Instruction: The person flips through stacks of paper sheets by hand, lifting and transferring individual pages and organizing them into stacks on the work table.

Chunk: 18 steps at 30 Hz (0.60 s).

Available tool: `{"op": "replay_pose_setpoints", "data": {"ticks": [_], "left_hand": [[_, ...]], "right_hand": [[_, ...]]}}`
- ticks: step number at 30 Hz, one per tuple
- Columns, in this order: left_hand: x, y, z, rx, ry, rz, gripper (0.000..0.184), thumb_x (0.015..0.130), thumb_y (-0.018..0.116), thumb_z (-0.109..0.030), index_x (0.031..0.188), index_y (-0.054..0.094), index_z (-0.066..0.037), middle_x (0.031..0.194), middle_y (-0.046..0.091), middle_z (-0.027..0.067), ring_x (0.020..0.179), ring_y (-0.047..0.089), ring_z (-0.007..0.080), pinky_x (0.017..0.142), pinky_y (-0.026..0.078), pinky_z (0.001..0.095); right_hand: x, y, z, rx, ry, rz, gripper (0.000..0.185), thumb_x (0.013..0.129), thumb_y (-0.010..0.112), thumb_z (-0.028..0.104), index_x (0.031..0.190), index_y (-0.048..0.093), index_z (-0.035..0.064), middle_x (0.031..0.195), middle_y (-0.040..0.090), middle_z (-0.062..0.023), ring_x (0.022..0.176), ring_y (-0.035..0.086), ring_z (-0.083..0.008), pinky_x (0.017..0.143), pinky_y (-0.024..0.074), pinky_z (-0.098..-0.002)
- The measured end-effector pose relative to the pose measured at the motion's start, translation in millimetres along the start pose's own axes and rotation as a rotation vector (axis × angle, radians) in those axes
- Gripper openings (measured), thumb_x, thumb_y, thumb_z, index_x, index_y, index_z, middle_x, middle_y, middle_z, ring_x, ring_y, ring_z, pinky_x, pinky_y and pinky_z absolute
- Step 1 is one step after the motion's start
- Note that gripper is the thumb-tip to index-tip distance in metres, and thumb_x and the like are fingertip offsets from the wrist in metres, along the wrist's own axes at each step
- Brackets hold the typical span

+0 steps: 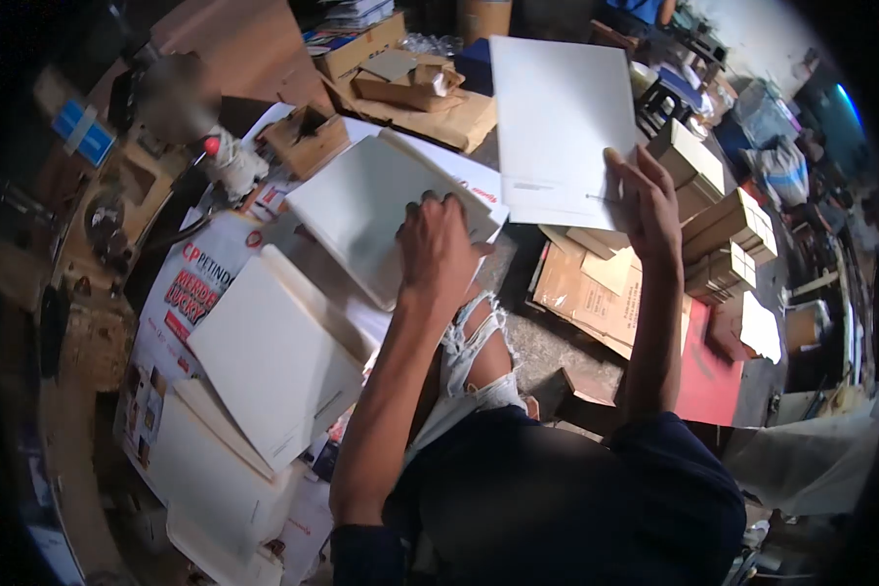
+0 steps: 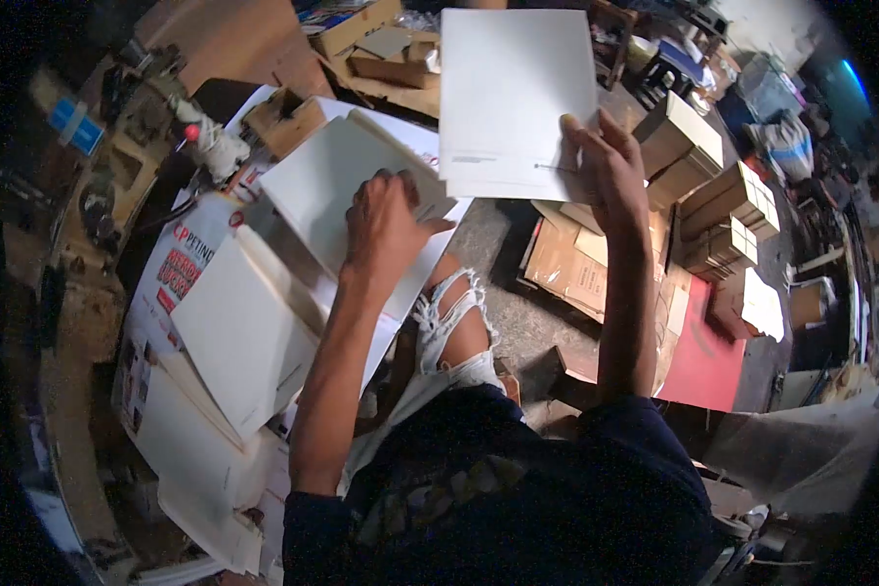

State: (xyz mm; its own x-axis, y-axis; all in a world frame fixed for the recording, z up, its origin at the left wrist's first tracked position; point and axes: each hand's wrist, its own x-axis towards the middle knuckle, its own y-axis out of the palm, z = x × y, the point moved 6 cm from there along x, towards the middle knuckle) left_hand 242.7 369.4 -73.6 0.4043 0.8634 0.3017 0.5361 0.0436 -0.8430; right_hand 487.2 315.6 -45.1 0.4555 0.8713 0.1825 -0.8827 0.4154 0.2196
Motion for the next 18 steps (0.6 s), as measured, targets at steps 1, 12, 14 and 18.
{"op": "replay_pose_setpoints", "data": {"ticks": [1, 12, 14, 18], "left_hand": [[4, 1, 2, -0.007, -0.001, 0.045, 0.028, 0.074, 0.075, -0.022, 0.088, 0.065, 0.001, 0.091, 0.064, 0.0205, 0.09, 0.062, 0.0353, 0.08, 0.048, 0.0436], [-53, -77, 29, -0.826, -0.247, -0.307, 0.015, 0.087, 0.064, -0.011, 0.087, 0.055, 0.002, 0.082, 0.064, 0.014, 0.075, 0.063, 0.0186, 0.064, 0.051, 0.0292], [-81, -106, 23, -0.543, -0.224, -0.304, 0.023, 0.085, 0.068, -0.016, 0.095, 0.056, 0.001, 0.089, 0.062, 0.0145, 0.083, 0.062, 0.0246, 0.074, 0.05, 0.0341], [-140, -139, 35, 0.255, -0.373, 0.088, 0.046, 0.07, 0.077, -0.015, 0.107, 0.052, -0.003, 0.107, 0.054, 0.0162, 0.104, 0.052, 0.0336, 0.09, 0.043, 0.0418]], "right_hand": [[7, -3, -3, -0.037, -0.019, 0.003, 0.032, 0.09, 0.059, 0.012, 0.118, 0.057, -0.0026, 0.102, 0.062, -0.0034, 0.089, 0.056, -0.0095, 0.077, 0.0452, -0.0229], [35, 44, -54, -0.263, 0.252, 0.165, 0.044, 0.086, 0.059, 0.012, 0.127, 0.051, -0.0032, 0.113, 0.061, -0.0144, 0.1, 0.059, -0.019, 0.084, 0.0481, -0.0285], [33, 70, -68, -0.331, 0.326, 0.298, 0.051, 0.083, 0.058, 0.009, 0.131, 0.047, -0.0027, 0.124, 0.055, -0.017, 0.108, 0.056, -0.0225, 0.091, 0.0464, -0.031], [22, 105, -77, -0.298, 0.39, 0.388, 0.052, 0.084, 0.057, 0.01, 0.133, 0.046, -0.0019, 0.125, 0.055, -0.0163, 0.109, 0.055, -0.0224, 0.093, 0.0442, -0.0296]]}}
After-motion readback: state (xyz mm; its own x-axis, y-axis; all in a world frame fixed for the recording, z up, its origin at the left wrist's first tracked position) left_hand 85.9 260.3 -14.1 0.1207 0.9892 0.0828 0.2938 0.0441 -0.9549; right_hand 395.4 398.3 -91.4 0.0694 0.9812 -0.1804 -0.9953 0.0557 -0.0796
